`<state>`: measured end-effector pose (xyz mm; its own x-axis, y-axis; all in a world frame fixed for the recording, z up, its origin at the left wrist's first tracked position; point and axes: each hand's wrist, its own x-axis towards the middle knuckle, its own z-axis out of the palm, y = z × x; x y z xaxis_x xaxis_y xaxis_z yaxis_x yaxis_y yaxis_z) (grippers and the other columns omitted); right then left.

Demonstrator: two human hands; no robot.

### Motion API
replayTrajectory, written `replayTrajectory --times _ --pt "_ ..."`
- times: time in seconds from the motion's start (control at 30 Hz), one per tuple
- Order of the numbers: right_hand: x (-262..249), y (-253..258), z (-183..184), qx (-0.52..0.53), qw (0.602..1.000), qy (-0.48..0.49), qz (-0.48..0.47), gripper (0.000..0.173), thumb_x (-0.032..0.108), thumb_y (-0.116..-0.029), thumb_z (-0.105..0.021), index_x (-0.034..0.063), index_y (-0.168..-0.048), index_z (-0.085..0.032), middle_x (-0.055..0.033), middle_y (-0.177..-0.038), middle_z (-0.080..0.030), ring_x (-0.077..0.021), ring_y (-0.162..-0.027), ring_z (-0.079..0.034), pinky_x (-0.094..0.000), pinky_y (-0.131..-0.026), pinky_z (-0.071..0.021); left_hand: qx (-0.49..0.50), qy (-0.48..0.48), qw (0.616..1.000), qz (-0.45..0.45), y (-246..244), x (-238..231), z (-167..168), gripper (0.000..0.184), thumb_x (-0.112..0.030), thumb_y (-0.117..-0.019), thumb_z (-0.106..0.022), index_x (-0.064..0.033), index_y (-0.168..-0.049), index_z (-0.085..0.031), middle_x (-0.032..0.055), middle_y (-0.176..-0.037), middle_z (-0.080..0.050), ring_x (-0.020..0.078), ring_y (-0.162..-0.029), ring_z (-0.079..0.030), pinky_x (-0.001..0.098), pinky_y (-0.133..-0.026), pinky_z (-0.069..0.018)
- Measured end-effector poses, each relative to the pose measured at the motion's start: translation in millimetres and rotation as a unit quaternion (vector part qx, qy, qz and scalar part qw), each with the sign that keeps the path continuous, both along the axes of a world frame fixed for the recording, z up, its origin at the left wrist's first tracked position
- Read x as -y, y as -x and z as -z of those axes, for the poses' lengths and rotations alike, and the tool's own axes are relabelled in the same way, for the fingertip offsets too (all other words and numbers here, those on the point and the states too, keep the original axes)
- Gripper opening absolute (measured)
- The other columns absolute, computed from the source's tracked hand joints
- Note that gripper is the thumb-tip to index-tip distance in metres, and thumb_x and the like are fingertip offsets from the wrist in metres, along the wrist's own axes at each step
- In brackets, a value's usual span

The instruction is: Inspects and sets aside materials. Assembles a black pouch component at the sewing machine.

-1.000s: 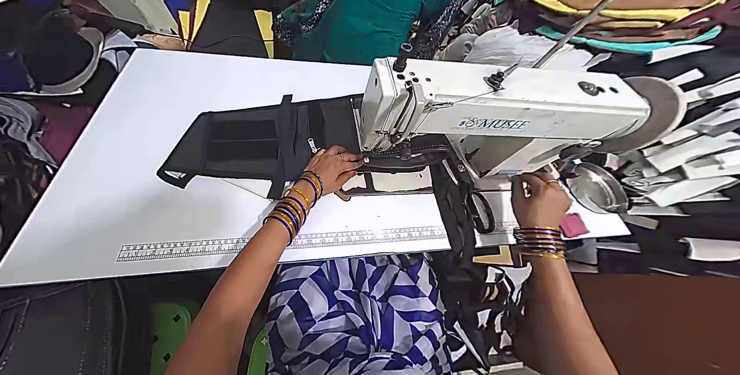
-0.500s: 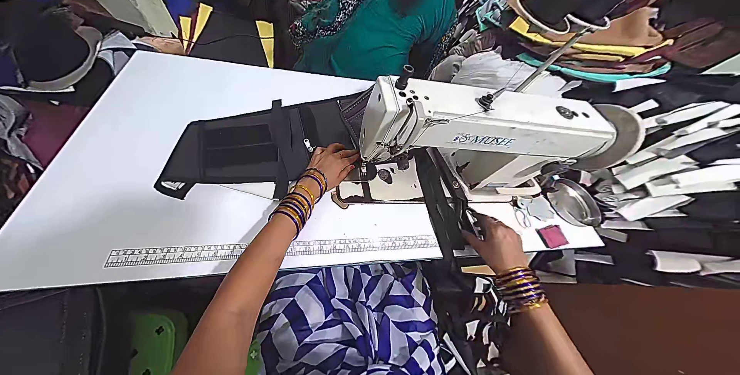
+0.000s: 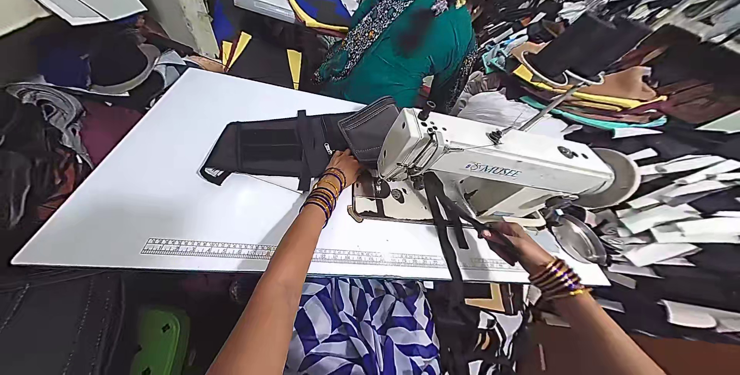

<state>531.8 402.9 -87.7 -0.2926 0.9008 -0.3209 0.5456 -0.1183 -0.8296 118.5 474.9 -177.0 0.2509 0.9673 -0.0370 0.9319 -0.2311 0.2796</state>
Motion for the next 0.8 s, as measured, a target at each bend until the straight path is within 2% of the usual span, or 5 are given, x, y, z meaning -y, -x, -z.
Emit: replayTrajectory --times 0.33,0.43,0.57,0.67,0.8 --pt "-17.6 39.5 4.1 0.039 0.992 -0.008 -0.121 0.013 0.007 -0.0952 -0.059 0.0107 -0.083 -0.063 0.0118 -0.053 -0.052 0.0035 -0.04 -0.043 -0.0147 -0.039 -0.0354 0.071 -0.258 0.944 -0.192 107.5 97.3 -0.6 0.042 0.006 -0.0964 -0.056 -0.0107 -0.133 -0.068 0.0232 -0.147 -0.055 0.0496 -0.144 -0.039 0.075 -0.114 -0.0197" --pt "23.4 6.7 8.3 0.009 0.998 -0.06 -0.005 0.009 0.007 -0.0932 -0.059 0.0081 -0.087 -0.065 0.0117 -0.055 -0.053 0.0039 -0.042 -0.043 -0.0147 -0.041 -0.0364 -0.025 -0.064 0.952 -0.299 163.6 129.9 -9.0 0.052 0.006 -0.1014 -0.045 -0.0204 -0.144 -0.06 0.0187 -0.147 -0.056 0.0457 -0.138 -0.048 0.0668 -0.108 -0.035" --pt "52.0 -35.1 22.0 0.047 0.982 -0.145 0.113 0.008 0.009 -0.0911 -0.065 0.0032 -0.086 -0.067 0.0104 -0.054 -0.053 0.0047 -0.042 -0.043 -0.015 -0.041 -0.0351 -0.183 0.232 0.934 -0.203 82.8 170.6 -92.3 0.034 0.0 -0.0973 -0.058 0.0096 -0.13 -0.061 0.0352 -0.137 -0.055 0.0551 -0.128 -0.052 0.0684 -0.1 -0.0436" --pt "46.7 -36.1 29.7 0.201 0.956 -0.176 0.118 0.022 0.016 -0.0952 -0.068 -0.0057 -0.092 -0.068 -0.0071 -0.065 -0.059 -0.0139 -0.053 -0.052 -0.0354 -0.054 -0.045 -0.215 0.34 0.915 -0.012 -7.2 195.3 -121.2 0.03 -0.015 -0.0984 -0.061 0.0118 -0.112 -0.066 0.0334 -0.123 -0.062 0.0513 -0.12 -0.058 0.0669 -0.094 -0.0458" --pt "31.1 3.3 35.4 0.37 0.911 -0.166 0.075 0.038 0.023 -0.097 -0.068 -0.0132 -0.108 -0.069 -0.0376 -0.101 -0.067 -0.0554 -0.1 -0.066 -0.072 -0.087 -0.0459 0.001 0.239 0.97 0.054 -26.7 162.8 -99.3 0.037 -0.026 -0.0998 -0.059 0.0088 -0.094 -0.069 0.0301 -0.105 -0.067 0.0481 -0.107 -0.062 0.0685 -0.088 -0.0441"
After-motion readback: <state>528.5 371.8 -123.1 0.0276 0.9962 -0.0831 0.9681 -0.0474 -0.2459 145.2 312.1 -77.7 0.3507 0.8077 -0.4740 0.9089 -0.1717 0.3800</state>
